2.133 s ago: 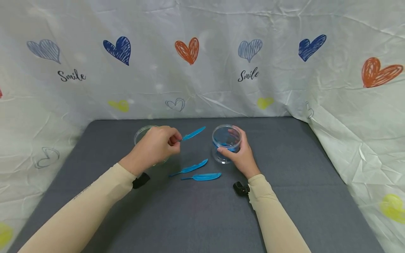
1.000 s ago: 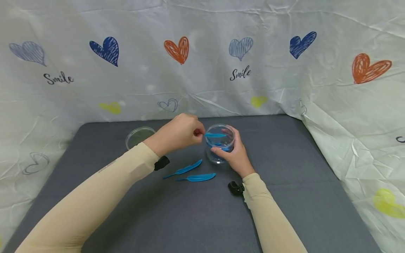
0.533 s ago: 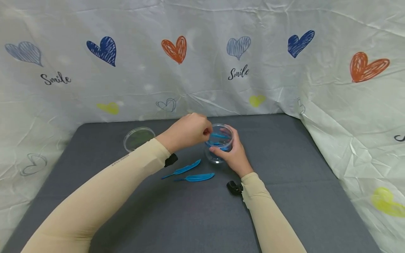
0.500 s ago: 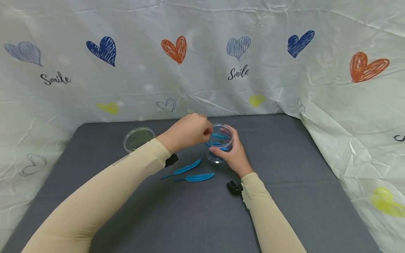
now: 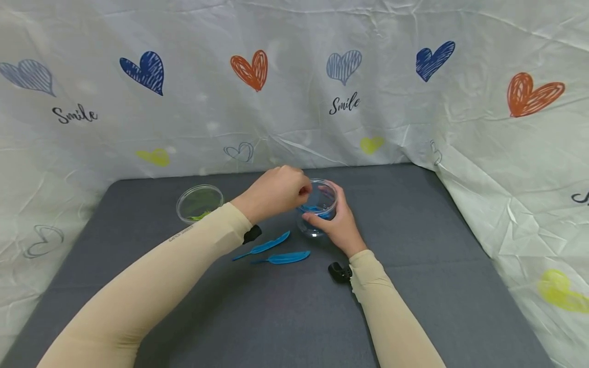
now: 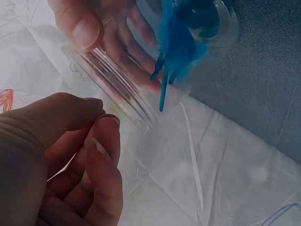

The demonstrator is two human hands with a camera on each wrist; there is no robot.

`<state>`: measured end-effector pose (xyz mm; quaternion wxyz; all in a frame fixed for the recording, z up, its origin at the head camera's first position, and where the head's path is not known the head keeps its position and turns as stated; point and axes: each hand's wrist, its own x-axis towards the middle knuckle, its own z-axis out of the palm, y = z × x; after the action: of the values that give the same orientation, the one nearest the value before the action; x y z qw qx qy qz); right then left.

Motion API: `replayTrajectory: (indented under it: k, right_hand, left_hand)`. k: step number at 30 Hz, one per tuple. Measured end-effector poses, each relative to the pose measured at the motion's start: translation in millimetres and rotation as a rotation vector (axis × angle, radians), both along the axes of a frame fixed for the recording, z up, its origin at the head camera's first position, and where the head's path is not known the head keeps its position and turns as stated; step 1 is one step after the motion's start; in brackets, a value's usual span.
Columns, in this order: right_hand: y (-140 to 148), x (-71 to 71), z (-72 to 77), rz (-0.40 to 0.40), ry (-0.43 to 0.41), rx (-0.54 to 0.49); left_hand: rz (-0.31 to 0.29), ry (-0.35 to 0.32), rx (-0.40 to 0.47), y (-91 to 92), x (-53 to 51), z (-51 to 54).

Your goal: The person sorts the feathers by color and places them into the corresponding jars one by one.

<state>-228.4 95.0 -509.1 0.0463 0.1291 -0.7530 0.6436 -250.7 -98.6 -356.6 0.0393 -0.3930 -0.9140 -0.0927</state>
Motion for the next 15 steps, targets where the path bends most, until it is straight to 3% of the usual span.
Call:
replayTrajectory:
  k: [9,15]
  right_hand:
    - [-1.9,1.9,1.4,-0.017,0.023,0.016]
    - [-2.0,3.3,2.5,-0.03,0.035,0.029]
  left_hand:
    - [0.086,0.006,0.053,-29.7,12.2,-1.2]
    - [0.161,-0.012,0.101,-64.7,27.9,-13.5]
